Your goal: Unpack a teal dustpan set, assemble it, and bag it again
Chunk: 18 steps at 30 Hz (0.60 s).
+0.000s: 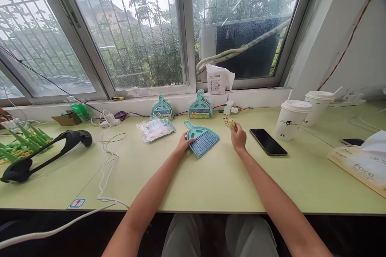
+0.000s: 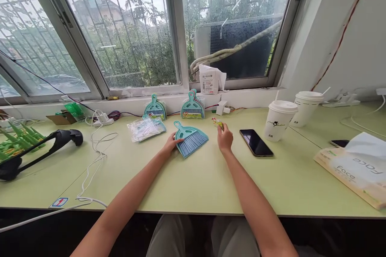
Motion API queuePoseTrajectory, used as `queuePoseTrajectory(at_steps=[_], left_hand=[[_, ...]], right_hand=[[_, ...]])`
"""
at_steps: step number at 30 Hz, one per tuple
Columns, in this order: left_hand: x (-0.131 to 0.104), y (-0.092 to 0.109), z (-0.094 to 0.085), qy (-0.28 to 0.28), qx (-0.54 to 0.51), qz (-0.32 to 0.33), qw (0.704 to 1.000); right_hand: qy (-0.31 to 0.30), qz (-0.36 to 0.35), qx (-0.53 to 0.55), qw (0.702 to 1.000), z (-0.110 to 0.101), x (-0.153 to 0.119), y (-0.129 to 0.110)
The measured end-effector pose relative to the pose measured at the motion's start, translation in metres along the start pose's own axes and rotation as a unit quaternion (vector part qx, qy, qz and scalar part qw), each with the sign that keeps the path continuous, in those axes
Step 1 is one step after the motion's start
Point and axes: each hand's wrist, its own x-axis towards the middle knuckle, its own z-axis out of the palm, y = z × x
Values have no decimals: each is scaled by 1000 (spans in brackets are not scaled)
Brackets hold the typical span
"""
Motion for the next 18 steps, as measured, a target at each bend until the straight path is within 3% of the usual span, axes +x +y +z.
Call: queuePoseTrajectory(at_steps=[2,4,7,10,13,18], left_hand=[[2,0,-1,16,-30,-6,999],[2,0,-2,7,-51,-16,999],[-1,1,0,-35,-76,-25,996],[-4,0,4,-50,-86,-18,995],[-5,1,7,-56,-97,-19,994],[-4,3,6,-59,-107,-17,992]], right_hand=[[-15,-36,62,997,1,-11,-17],[-65,-107,56,991,6,-26,-31],[-221,-234,-46,946,17,-49,-40],[-355,-253,-144,888,26,-62,-39],[-359,-245,-179,883,28,-63,-37],[-298,-234,-170,910,20,-56,-41]])
